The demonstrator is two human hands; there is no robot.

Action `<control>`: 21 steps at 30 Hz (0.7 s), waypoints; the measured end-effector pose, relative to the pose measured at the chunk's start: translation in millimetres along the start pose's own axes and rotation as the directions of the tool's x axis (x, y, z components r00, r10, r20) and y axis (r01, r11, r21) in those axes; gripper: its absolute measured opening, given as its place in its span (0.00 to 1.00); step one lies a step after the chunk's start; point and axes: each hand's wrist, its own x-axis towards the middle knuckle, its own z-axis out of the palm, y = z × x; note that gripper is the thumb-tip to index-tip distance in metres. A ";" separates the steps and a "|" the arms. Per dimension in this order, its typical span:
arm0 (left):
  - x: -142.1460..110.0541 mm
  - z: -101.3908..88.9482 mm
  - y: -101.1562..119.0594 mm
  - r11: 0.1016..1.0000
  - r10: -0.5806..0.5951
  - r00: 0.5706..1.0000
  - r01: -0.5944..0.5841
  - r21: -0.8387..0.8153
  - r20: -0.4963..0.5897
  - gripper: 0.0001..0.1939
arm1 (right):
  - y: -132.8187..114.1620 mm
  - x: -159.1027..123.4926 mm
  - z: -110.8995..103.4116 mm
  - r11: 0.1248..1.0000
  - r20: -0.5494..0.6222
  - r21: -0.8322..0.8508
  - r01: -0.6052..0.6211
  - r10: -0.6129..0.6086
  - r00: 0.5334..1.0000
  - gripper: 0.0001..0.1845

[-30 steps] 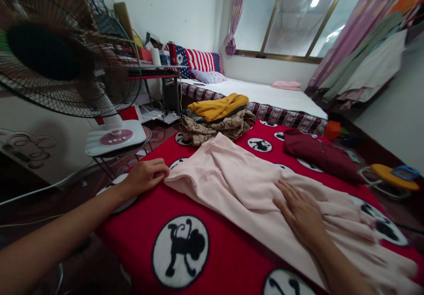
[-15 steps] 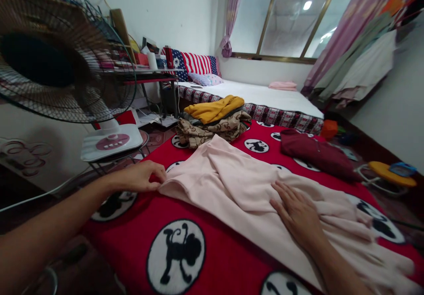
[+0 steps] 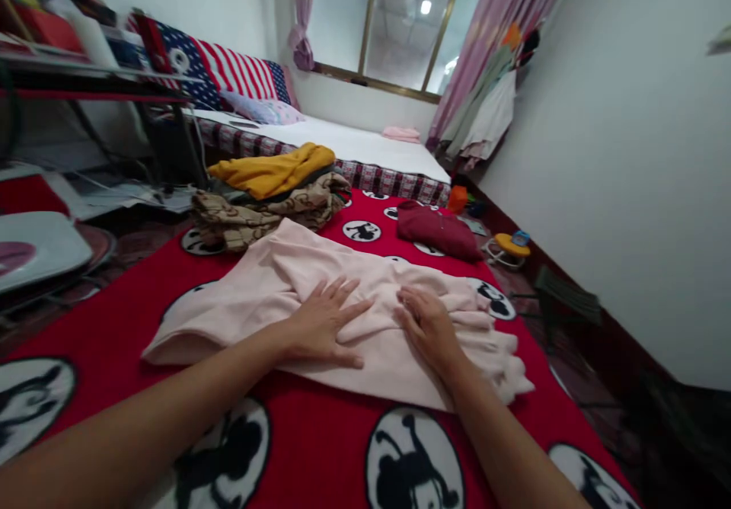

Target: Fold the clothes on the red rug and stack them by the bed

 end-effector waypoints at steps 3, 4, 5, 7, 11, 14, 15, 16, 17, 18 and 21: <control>3.3 8.8 -4.5 0.999 0.007 1.000 -0.007 0.036 0.006 0.54 | 17.5 -8.8 -23.7 0.988 -0.122 -0.083 -0.131 0.120 0.985 0.18; 2.7 10.5 -6.5 0.999 0.006 1.000 -0.005 0.043 -0.015 0.53 | 24.9 -11.8 -32.7 0.968 -0.150 -0.136 -0.210 0.190 0.970 0.20; 1.8 12.0 -7.9 0.999 0.004 0.999 -0.001 0.052 -0.044 0.52 | 32.6 -14.6 -41.3 0.935 -0.162 -0.183 -0.304 0.276 0.947 0.24; -0.2 14.9 -8.5 0.998 0.007 0.995 0.000 0.068 -0.103 0.50 | 47.6 -18.7 -56.0 0.837 -0.118 -0.238 -0.493 0.479 0.870 0.34; -2.6 17.6 -4.3 0.994 0.078 0.986 -0.066 0.084 -0.146 0.44 | 66.3 -19.7 -69.7 0.674 0.094 -0.264 -0.690 0.730 0.677 0.43; -3.4 16.2 -1.9 0.989 0.132 0.982 -0.122 0.086 -0.135 0.40 | 67.3 -16.1 -69.0 0.667 0.124 -0.231 -0.709 0.743 0.658 0.47; -3.6 15.5 -1.4 0.988 0.137 0.982 -0.126 0.089 -0.132 0.39 | 66.0 -14.7 -67.5 0.670 0.116 -0.213 -0.711 0.740 0.662 0.48; -3.8 14.8 -1.1 0.988 0.138 0.982 -0.126 0.094 -0.130 0.39 | 64.3 -13.6 -65.5 0.676 0.111 -0.191 -0.712 0.735 0.669 0.49; -4.1 14.2 -0.9 0.987 0.136 0.982 -0.123 0.100 -0.129 0.39 | 62.6 -12.6 -63.1 0.684 0.109 -0.163 -0.711 0.729 0.676 0.47; -4.3 13.5 -0.7 0.987 0.133 0.983 -0.120 0.107 -0.128 0.39 | 61.3 -11.9 -60.7 0.691 0.113 -0.118 -0.713 0.723 0.682 0.43; -5.4 11.0 0.5 0.986 0.129 0.985 -0.114 0.122 -0.118 0.38 | 60.8 -12.4 -57.3 0.668 0.179 0.195 -0.718 0.695 0.696 0.28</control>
